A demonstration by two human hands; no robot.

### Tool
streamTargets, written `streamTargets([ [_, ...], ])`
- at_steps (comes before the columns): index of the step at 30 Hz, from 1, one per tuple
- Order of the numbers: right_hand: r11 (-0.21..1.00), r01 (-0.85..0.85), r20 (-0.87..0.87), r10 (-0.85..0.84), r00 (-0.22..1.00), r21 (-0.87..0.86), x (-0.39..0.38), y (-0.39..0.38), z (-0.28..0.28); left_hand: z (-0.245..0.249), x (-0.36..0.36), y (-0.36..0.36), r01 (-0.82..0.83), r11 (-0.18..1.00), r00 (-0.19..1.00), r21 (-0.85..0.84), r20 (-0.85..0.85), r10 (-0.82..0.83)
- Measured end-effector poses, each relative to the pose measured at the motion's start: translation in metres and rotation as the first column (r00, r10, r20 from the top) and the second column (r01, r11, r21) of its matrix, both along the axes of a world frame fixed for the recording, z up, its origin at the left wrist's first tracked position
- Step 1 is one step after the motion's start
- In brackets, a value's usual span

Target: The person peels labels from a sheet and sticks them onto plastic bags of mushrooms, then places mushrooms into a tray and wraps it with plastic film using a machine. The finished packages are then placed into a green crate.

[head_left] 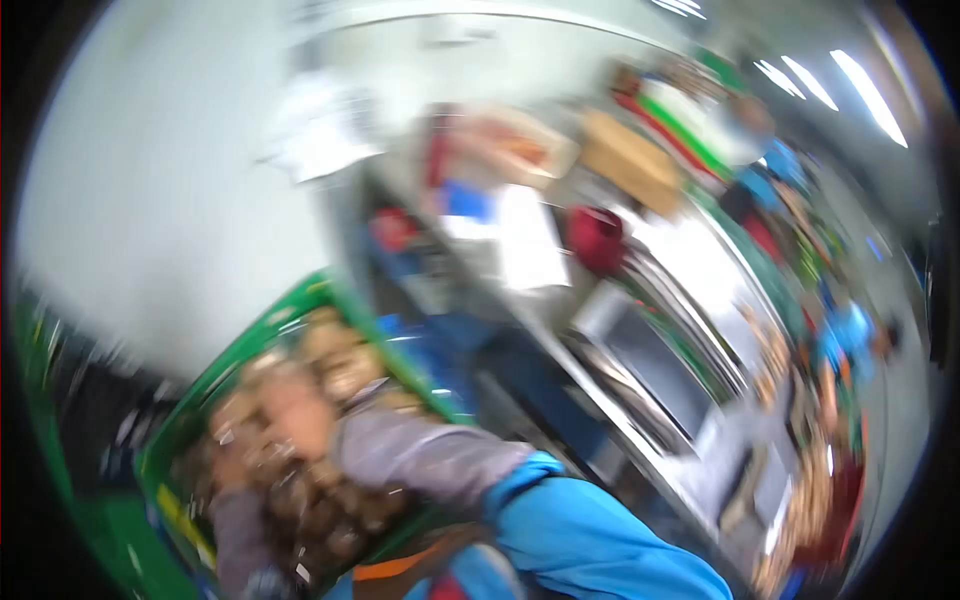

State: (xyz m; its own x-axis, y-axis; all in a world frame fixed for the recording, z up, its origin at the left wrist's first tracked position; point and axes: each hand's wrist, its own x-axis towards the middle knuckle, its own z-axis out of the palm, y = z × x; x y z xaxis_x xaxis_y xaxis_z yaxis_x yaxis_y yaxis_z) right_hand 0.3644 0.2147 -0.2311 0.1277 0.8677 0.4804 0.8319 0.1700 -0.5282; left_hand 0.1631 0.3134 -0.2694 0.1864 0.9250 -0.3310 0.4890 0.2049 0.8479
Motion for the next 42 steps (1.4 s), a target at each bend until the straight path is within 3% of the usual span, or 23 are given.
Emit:
streamTargets([
  [1,0.987,-0.132,-0.102,0.122,0.987,-0.094,0.016,-0.021,0.027,-0.016,-0.016,0.021,0.185,0.972,0.864,0.143,-0.494,-0.092],
  [2,0.97,-0.214,-0.238,0.182,0.954,-0.116,0.029,-0.042,0.043,-0.032,-0.032,0.04,0.324,0.925,0.596,0.197,-0.802,-0.038],
  [3,0.974,-0.221,-0.287,0.199,0.937,-0.048,0.042,-0.064,0.046,-0.037,-0.035,0.041,0.141,0.941,0.89,0.308,-0.455,0.016],
  [5,0.991,-0.135,-0.306,0.134,0.942,0.019,0.084,-0.131,0.071,-0.034,-0.026,0.051,0.259,0.698,0.861,0.668,-0.487,0.146],
  [6,0.998,-0.025,-0.326,0.04,0.945,0.051,0.098,-0.161,0.081,-0.019,-0.011,0.055,0.283,0.683,0.869,0.673,-0.481,0.115],
  [8,0.977,0.203,-0.37,-0.165,0.914,0.066,0.145,-0.246,0.095,0.018,0.053,0.027,0.242,0.75,0.966,0.616,-0.229,-0.123],
  [10,0.882,0.466,-0.332,-0.42,0.845,0.068,0.192,-0.342,0.098,0.058,0.127,-0.023,0.234,0.821,0.948,0.521,0.066,-0.312],
  [11,0.811,0.584,-0.314,-0.546,0.777,0.037,0.214,-0.392,0.091,0.075,0.163,-0.055,0.243,0.851,0.9,0.465,0.218,-0.377],
  [12,0.693,0.721,-0.416,-0.661,0.625,-0.018,0.232,-0.445,0.08,0.088,0.206,-0.095,0.298,0.804,0.862,0.515,0.217,-0.458],
  [14,0.476,0.873,-0.288,-0.855,0.43,-0.108,0.284,-0.548,0.055,0.103,0.281,-0.169,0.419,0.772,0.768,0.477,0.268,-0.582],
  [16,0.414,0.876,-0.474,-0.841,0.262,-0.249,0.318,-0.651,0.061,0.108,0.343,-0.261,0.577,0.706,0.609,0.411,0.359,-0.707],
  [17,0.341,0.878,-0.341,-0.913,0.224,-0.336,0.334,-0.703,0.06,0.113,0.369,-0.316,0.635,0.627,0.568,0.451,0.278,-0.775],
  [18,0.315,0.844,-0.409,-0.904,0.127,-0.434,0.342,-0.745,0.071,0.119,0.39,-0.366,0.721,0.591,0.487,0.361,0.343,-0.803],
  [23,0.012,0.901,-0.077,-0.997,-0.024,-0.433,0.41,-0.964,0.032,0.165,0.486,-0.551,0.996,0.04,0.003,0.083,0.403,-0.915],
  [25,-0.13,0.838,0.038,-0.991,-0.13,-0.53,0.428,-1.017,0.036,0.186,0.529,-0.609,0.974,-0.19,-0.222,0.124,0.355,-0.908],
  [29,-0.166,0.759,0.07,-0.985,-0.157,-0.629,0.479,-1.076,0.01,0.207,0.606,-0.712,0.863,-0.504,-0.498,0.036,0.226,-0.837],
  [31,-0.319,0.671,0.309,-0.941,-0.139,-0.67,0.505,-1.075,0.009,0.195,0.638,-0.755,0.826,-0.562,-0.559,0.042,0.19,-0.807],
  [33,-0.313,0.66,0.329,-0.939,-0.105,-0.683,0.537,-1.093,-0.005,0.191,0.673,-0.802,0.759,-0.65,-0.651,0.036,0.074,-0.756],
  [35,-0.245,0.657,0.268,-0.961,-0.068,-0.713,0.564,-1.113,-0.019,0.167,0.707,-0.846,0.732,-0.656,-0.665,0.186,-0.018,-0.747],
  [37,-0.166,0.609,0.209,-0.978,-0.001,-0.775,0.579,-1.131,-0.032,0.135,0.741,-0.892,0.781,-0.578,-0.588,0.237,-0.033,-0.808],
  [39,0.183,0.672,-0.081,-0.98,0.181,-0.718,0.582,-1.144,-0.047,0.093,0.773,-0.93,0.853,-0.445,-0.442,0.271,-0.078,-0.894],
  [41,0.345,0.645,-0.177,-0.933,0.312,-0.682,0.573,-1.133,-0.045,0.05,0.794,-0.954,0.964,-0.254,-0.252,0.072,-0.039,-0.967],
  [42,0.356,0.647,-0.147,-0.923,0.355,-0.674,0.563,-1.119,-0.044,0.033,0.8,-0.957,0.966,-0.252,-0.25,0.052,-0.042,-0.967],
])
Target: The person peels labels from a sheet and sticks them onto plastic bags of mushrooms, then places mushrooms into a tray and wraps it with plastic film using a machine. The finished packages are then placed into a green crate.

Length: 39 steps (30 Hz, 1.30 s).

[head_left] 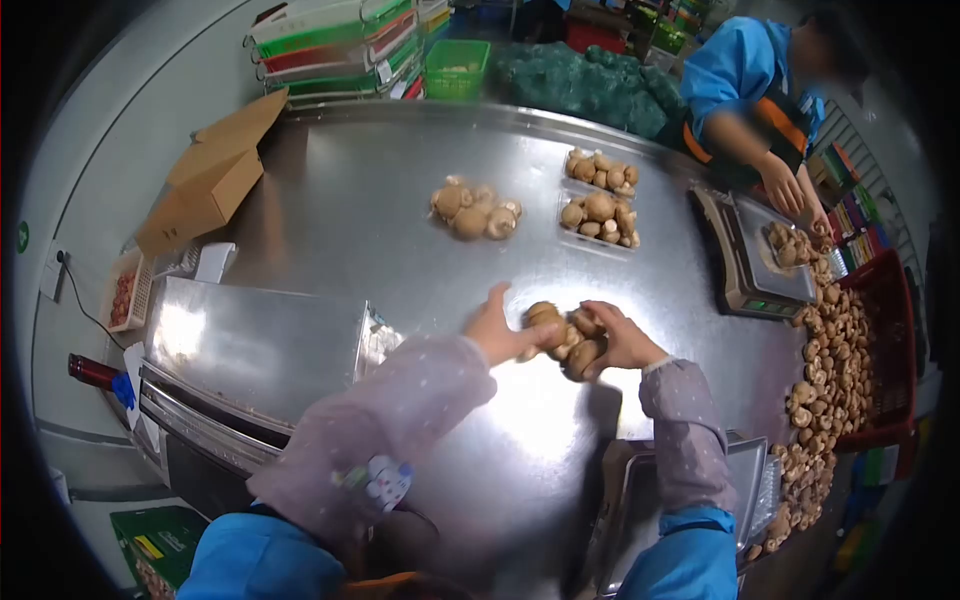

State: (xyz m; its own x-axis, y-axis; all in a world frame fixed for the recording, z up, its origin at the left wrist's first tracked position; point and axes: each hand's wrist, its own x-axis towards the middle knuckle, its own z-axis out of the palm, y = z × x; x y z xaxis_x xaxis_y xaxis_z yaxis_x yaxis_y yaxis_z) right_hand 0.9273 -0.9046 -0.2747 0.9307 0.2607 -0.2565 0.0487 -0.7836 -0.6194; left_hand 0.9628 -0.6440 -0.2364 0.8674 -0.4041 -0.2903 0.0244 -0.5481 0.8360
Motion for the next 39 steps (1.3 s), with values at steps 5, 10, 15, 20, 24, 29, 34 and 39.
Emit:
streamTargets([
  [5,0.951,0.155,-0.066,-0.143,0.988,0.266,-0.046,0.049,0.008,-0.035,-0.013,0.0,0.052,0.946,0.962,0.321,-0.271,0.039],
  [10,0.944,0.25,-0.23,-0.199,0.953,0.216,-0.057,0.058,0.022,0.012,-0.037,0.001,0.056,0.95,0.988,0.307,-0.155,-0.009],
  [15,0.948,0.168,-0.125,-0.138,0.982,0.27,-0.071,0.126,0.123,0.086,-0.039,0.09,-0.032,0.987,0.99,0.158,0.14,0.01],
  [20,0.929,0.141,-0.127,-0.103,0.987,0.341,-0.053,0.266,0.174,0.143,-0.009,0.244,-0.061,0.997,0.986,-0.035,0.151,0.066],
  [24,0.926,0.095,-0.058,-0.079,0.995,0.367,-0.034,0.385,0.149,0.129,0.01,0.368,-0.089,0.994,0.978,0.056,0.195,0.077],
  [29,0.99,0.079,-0.078,-0.07,0.994,0.117,-0.033,0.444,0.135,0.08,0.014,0.436,-0.027,0.987,0.995,0.159,0.098,0.012],
  [34,0.992,-0.096,0.402,0.12,0.908,-0.08,-0.055,0.449,0.166,0.091,0.007,0.431,-0.017,0.96,0.928,0.279,0.361,-0.088],
  [39,0.961,-0.221,0.451,0.272,0.85,-0.163,-0.037,0.481,0.151,0.086,0.012,0.417,0.32,0.912,0.825,0.257,0.399,-0.401],
])
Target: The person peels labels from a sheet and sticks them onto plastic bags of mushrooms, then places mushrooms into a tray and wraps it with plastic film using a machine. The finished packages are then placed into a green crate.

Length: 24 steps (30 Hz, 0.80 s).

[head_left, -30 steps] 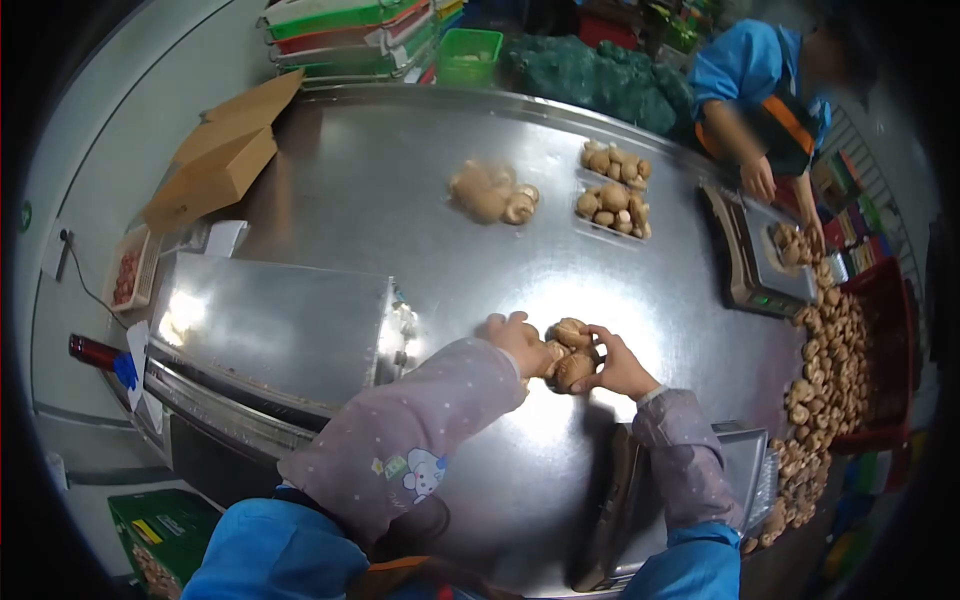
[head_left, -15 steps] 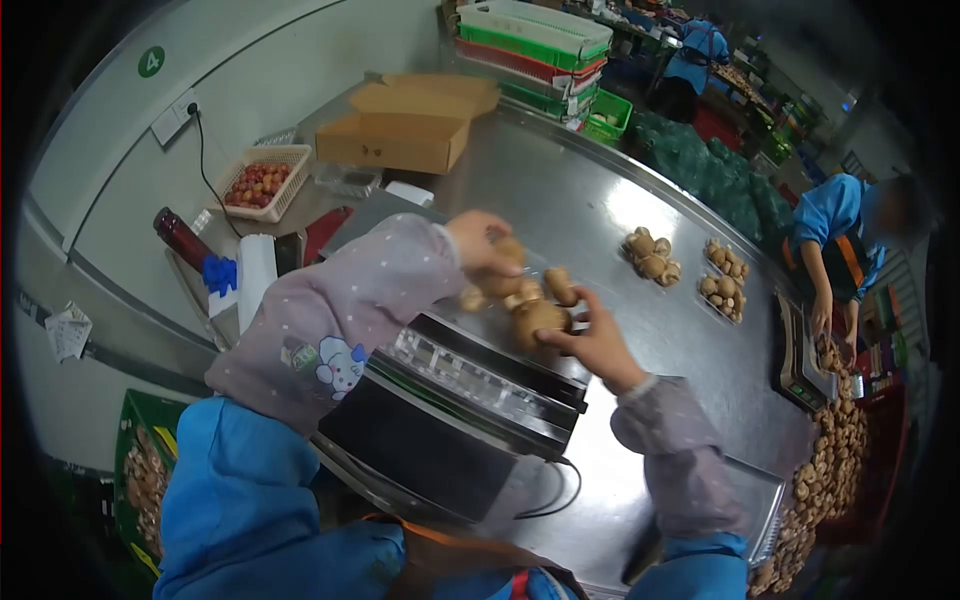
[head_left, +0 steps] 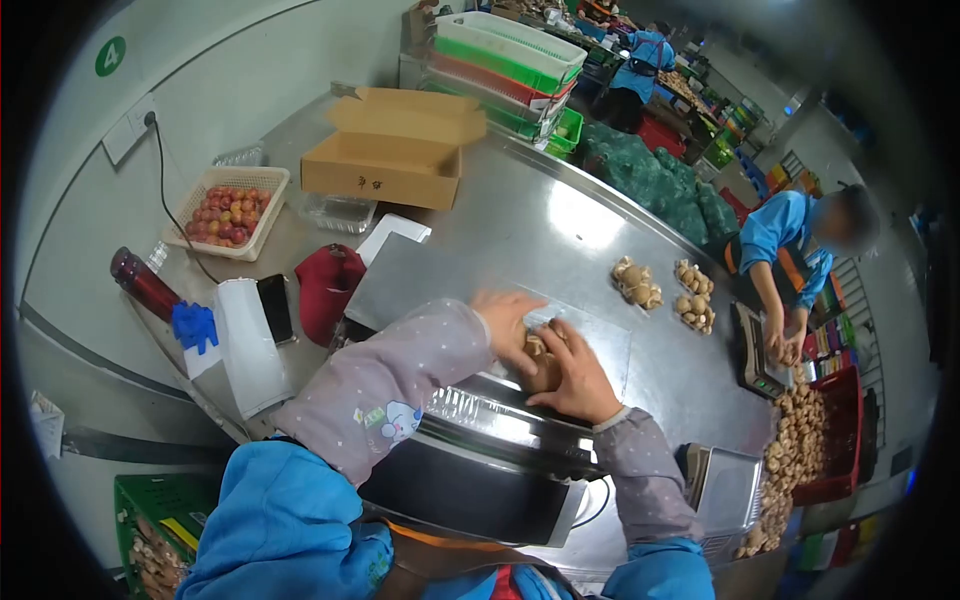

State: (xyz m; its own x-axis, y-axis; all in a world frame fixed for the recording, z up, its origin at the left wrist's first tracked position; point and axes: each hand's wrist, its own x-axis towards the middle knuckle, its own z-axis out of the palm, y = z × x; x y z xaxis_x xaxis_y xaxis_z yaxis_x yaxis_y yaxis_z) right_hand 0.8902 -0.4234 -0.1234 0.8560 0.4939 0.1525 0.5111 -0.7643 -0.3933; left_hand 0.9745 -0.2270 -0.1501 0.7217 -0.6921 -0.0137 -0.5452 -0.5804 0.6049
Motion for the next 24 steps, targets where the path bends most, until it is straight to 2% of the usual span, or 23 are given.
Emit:
streamTargets([
  [1,0.998,-0.015,-0.05,0.018,0.999,0.067,0.005,-0.002,-0.001,-0.008,0.002,0.001,0.049,0.999,0.996,0.0,0.077,-0.049],
  [2,0.998,-0.021,-0.056,0.024,0.998,0.062,0.011,-0.005,-0.004,-0.009,0.002,0.0,0.042,0.999,0.997,-0.006,0.071,-0.042],
  [4,0.984,0.025,0.011,-0.027,1.0,0.176,0.02,-0.012,-0.018,-0.014,-0.001,0.001,0.13,0.963,0.991,-0.235,0.035,-0.126],
  [5,0.994,0.025,0.081,-0.034,0.996,0.107,0.019,-0.003,-0.013,-0.016,-0.003,0.0,0.12,0.952,0.99,-0.281,0.11,-0.092],
  [6,0.993,0.033,0.068,-0.041,0.997,0.114,0.018,0.001,-0.018,-0.018,-0.003,-0.001,0.122,0.954,0.99,-0.274,0.097,-0.099],
  [8,0.989,0.103,0.204,-0.122,0.971,0.102,0.013,0.007,-0.031,-0.018,-0.001,-0.002,0.109,0.968,0.993,-0.227,0.079,-0.093],
  [10,0.984,0.138,0.204,-0.159,0.966,0.11,0.011,0.006,-0.039,-0.015,-0.004,-0.001,0.1,0.967,0.994,-0.236,0.074,-0.085],
  [12,0.971,0.131,0.086,-0.151,0.985,0.199,0.009,0.003,-0.027,-0.01,-0.003,0.003,0.106,0.966,0.993,-0.235,0.072,-0.091],
  [14,0.966,0.083,0.032,-0.094,0.995,0.245,0.006,-0.004,-0.022,-0.007,-0.004,0.009,0.11,0.951,0.987,-0.29,0.148,-0.069],
  [15,0.964,0.068,0.002,-0.07,0.998,0.257,0.003,-0.005,-0.016,-0.001,-0.002,0.014,0.105,0.947,0.994,-0.303,0.042,-0.097],
  [16,0.961,0.054,-0.027,-0.048,0.998,0.27,0.001,-0.004,-0.015,-0.005,-0.001,0.017,0.103,0.948,0.995,-0.301,0.034,-0.097],
  [18,0.977,0.031,-0.004,-0.03,1.0,0.209,-0.003,0.0,-0.018,-0.011,0.0,0.021,0.127,0.975,0.992,-0.182,0.039,-0.122],
  [20,0.986,0.081,0.027,-0.086,0.996,0.143,-0.002,0.008,-0.014,-0.012,-0.006,0.019,0.086,0.974,0.996,-0.211,0.054,-0.076],
  [22,0.982,0.06,0.029,-0.066,0.997,0.179,0.0,0.003,-0.01,-0.011,-0.007,0.02,0.082,0.962,0.997,-0.26,0.036,-0.075],
  [23,0.965,0.053,-0.022,-0.049,0.999,0.256,0.001,-0.002,-0.009,-0.009,-0.011,0.019,0.078,0.962,0.997,-0.262,0.033,-0.072],
  [24,0.942,0.05,-0.07,-0.028,0.997,0.331,0.002,-0.005,-0.009,-0.005,-0.015,0.018,0.055,0.971,0.987,-0.234,0.158,-0.018],
])
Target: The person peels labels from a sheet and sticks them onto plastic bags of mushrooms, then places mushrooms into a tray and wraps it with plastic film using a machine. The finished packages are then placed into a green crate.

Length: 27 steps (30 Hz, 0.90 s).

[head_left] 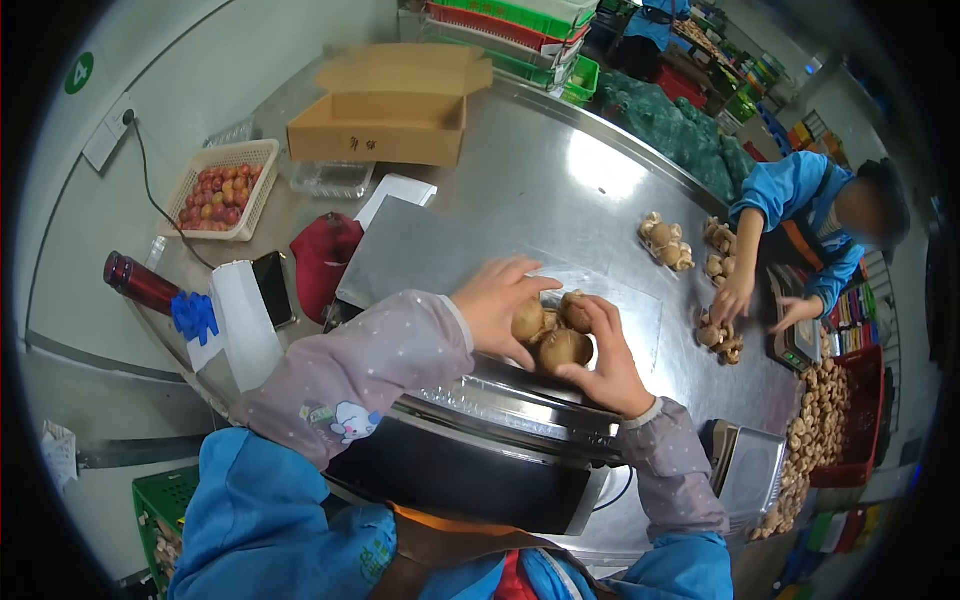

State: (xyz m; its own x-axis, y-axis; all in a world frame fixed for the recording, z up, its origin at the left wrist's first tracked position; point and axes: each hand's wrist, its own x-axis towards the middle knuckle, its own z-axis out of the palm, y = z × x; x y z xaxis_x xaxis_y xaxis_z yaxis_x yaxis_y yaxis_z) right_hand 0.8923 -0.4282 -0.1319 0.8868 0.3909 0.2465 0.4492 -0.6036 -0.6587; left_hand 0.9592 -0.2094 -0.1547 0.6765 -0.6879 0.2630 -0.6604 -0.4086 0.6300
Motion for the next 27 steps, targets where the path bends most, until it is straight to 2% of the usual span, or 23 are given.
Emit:
streamTargets([
  [1,0.997,0.065,0.049,-0.063,0.997,-0.031,-0.002,0.001,0.002,0.005,-0.005,-0.002,-0.057,0.998,0.991,0.016,0.126,0.054],
  [2,0.997,0.064,0.046,-0.062,0.997,-0.032,-0.001,0.0,-0.004,0.011,-0.011,-0.009,-0.058,0.998,0.991,0.015,0.123,0.056],
  [4,0.956,0.222,-0.17,-0.19,0.967,0.194,0.006,-0.002,-0.018,0.02,-0.024,-0.028,-0.091,0.984,0.994,0.15,0.08,0.08],
  [5,0.95,0.276,-0.15,-0.254,0.955,0.149,0.009,0.001,-0.017,0.011,-0.023,-0.034,-0.108,0.971,0.989,0.212,0.123,0.083],
  [6,0.951,0.273,-0.148,-0.251,0.956,0.146,0.015,-0.003,-0.022,0.009,-0.022,-0.037,-0.111,0.971,0.989,0.21,0.124,0.087],
  [7,0.907,0.313,-0.255,-0.244,0.936,0.281,0.025,-0.012,-0.034,0.008,-0.021,-0.038,-0.124,0.964,0.989,0.233,0.111,0.1],
  [9,0.732,0.47,-0.462,-0.236,0.855,0.494,0.035,-0.018,-0.026,0.008,-0.019,-0.039,-0.133,0.956,0.989,0.26,0.103,0.109],
  [10,0.617,0.562,-0.61,-0.162,0.776,0.551,0.034,-0.023,-0.018,0.008,-0.02,-0.038,-0.139,0.96,0.986,0.243,0.119,0.113],
  [12,0.642,0.577,-0.685,-0.108,0.72,0.505,0.036,-0.028,-0.026,0.006,-0.021,-0.037,-0.147,0.963,0.984,0.224,0.136,0.119],
  [13,0.642,0.576,-0.684,-0.108,0.721,0.506,0.038,-0.029,-0.028,0.005,-0.02,-0.036,-0.146,0.967,0.982,0.207,0.153,0.115],
  [14,0.861,0.447,-0.479,-0.295,0.827,0.242,0.039,-0.028,-0.03,0.003,-0.019,-0.036,-0.143,0.972,0.98,0.189,0.167,0.112],
  [15,0.931,0.35,-0.203,-0.364,0.909,-0.104,0.038,-0.027,-0.031,0.002,-0.018,-0.038,-0.143,0.972,0.98,0.188,0.166,0.112],
  [16,0.931,0.35,-0.208,-0.365,0.908,-0.106,0.037,-0.025,-0.031,0.001,-0.017,-0.039,-0.137,0.972,0.98,0.19,0.17,0.105],
  [18,0.938,0.232,0.024,-0.234,0.972,-0.259,0.036,-0.018,-0.027,0.003,-0.014,-0.042,-0.132,0.972,0.98,0.193,0.174,0.099],
  [19,0.955,0.242,-0.085,-0.259,0.962,-0.17,0.034,-0.017,-0.034,0.005,-0.012,-0.043,-0.116,0.964,0.986,0.24,0.143,0.083],
  [21,0.955,0.248,-0.079,-0.263,0.961,-0.165,0.025,-0.015,-0.037,0.004,-0.016,-0.042,-0.099,0.952,0.992,0.29,0.099,0.073],
  [24,0.958,0.248,-0.064,-0.259,0.964,-0.146,0.023,-0.02,-0.038,-0.002,-0.018,-0.041,-0.114,0.967,0.979,0.228,0.194,0.069],
  [26,0.959,0.204,-0.113,-0.229,0.967,-0.197,0.026,-0.025,-0.036,-0.004,-0.014,-0.038,-0.078,0.996,0.963,0.047,0.261,0.063],
  [27,0.975,0.174,-0.154,-0.195,0.969,-0.141,0.027,-0.028,-0.036,-0.005,-0.011,-0.037,-0.079,0.996,0.962,0.047,0.264,0.064],
])
